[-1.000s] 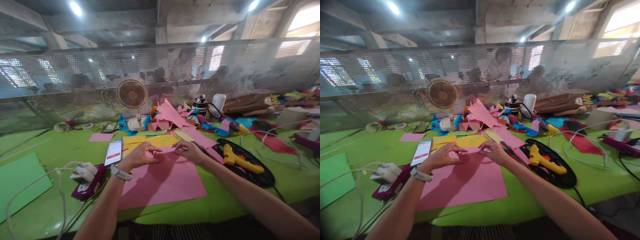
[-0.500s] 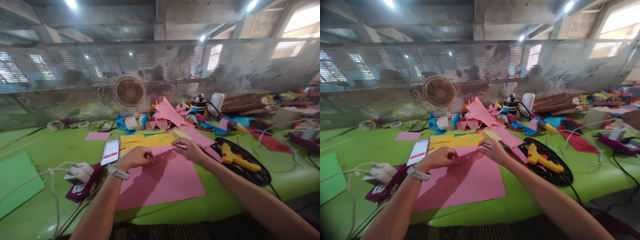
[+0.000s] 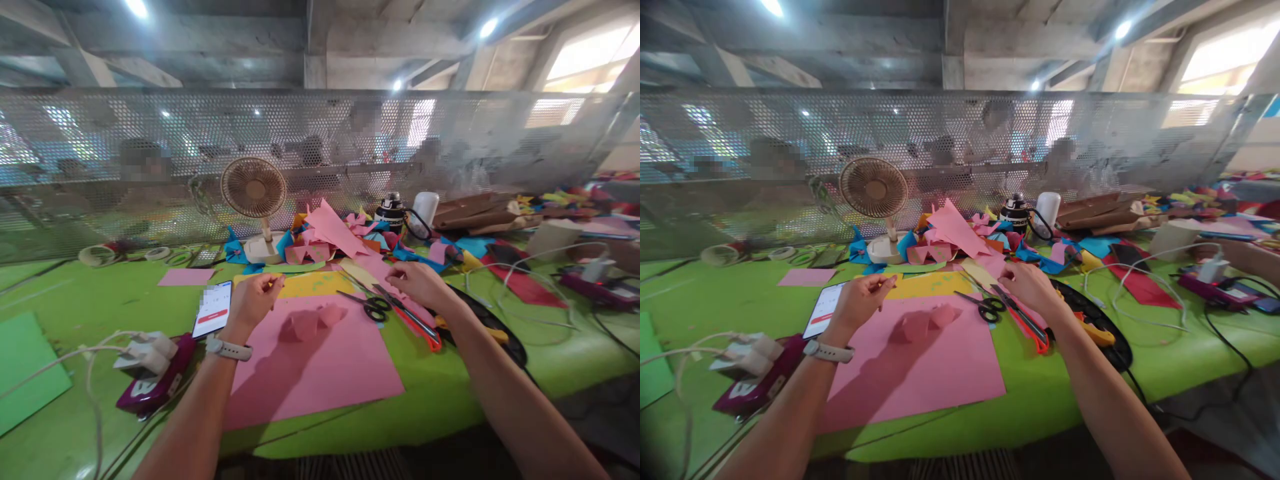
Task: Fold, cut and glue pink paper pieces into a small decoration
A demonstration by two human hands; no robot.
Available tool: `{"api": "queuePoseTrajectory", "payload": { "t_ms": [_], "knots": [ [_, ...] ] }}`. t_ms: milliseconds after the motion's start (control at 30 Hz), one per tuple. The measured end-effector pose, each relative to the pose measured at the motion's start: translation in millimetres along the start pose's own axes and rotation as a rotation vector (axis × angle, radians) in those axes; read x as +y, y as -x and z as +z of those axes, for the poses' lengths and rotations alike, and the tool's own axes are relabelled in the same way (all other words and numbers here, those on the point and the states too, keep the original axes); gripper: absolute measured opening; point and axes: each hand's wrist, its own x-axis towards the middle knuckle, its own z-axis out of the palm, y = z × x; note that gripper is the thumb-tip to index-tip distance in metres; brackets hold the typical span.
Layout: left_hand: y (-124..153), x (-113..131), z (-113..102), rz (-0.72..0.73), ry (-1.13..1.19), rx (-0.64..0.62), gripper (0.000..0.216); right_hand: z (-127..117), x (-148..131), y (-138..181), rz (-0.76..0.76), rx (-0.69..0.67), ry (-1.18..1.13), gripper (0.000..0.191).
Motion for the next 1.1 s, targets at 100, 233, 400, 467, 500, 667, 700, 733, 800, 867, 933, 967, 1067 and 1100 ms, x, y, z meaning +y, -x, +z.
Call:
{"api": "queuePoseTrajectory", "payload": {
  "t_ms": [100,233,400,467,500,667,700,733,800,867,933,967,1067,1100],
  "knots": [
    [0,-2,6,0.031,-0.049,-0.039,0.035,-13,-5,9,0.04,-0.002,0.119,0.016],
    [1,-2,13,0.068,-0.091,-0.038,0.035,-35,-8,29,0.049,-0.062,0.212,0.016],
    [2,1,17,0.052,-0.132,-0.057,0.035,-44,-10,30,0.044,-0.028,0.294,0.02],
    [2,0,16,0.048,-0.148,-0.065,0.037,-31,-16,17,0.009,-0.063,0.301,0.021],
    [2,-1,16,0.041,-0.155,-0.066,0.037,-20,-21,10,-0.016,-0.095,0.298,0.021],
    [0,-16,14,-0.022,-0.202,-0.013,0.035,45,-34,-29,0.013,-0.14,0.32,0.03],
    [0,-20,14,-0.046,-0.206,-0.007,0.035,56,-33,-34,0.014,-0.152,0.32,0.03],
    [0,-23,14,-0.071,-0.207,-0.008,0.035,65,-32,-38,0.014,-0.168,0.319,0.027],
    [0,-26,15,-0.123,-0.216,-0.024,0.034,76,-26,-44,0.027,-0.19,0.32,0.019],
    [0,-27,15,-0.138,-0.224,-0.031,0.033,79,-19,-47,0.042,-0.2,0.318,0.015],
    [1,-27,16,-0.149,-0.223,-0.035,0.034,74,-14,-47,0.054,-0.208,0.311,0.017],
    [1,-26,16,-0.154,-0.22,-0.037,0.034,70,-12,-47,0.06,-0.212,0.306,0.019],
    [1,-24,16,-0.165,-0.215,-0.045,0.033,60,-13,-45,0.081,-0.221,0.28,0.024],
    [1,-23,16,-0.165,-0.209,-0.052,0.033,58,-15,-44,0.086,-0.22,0.272,0.024]
  ]
}}
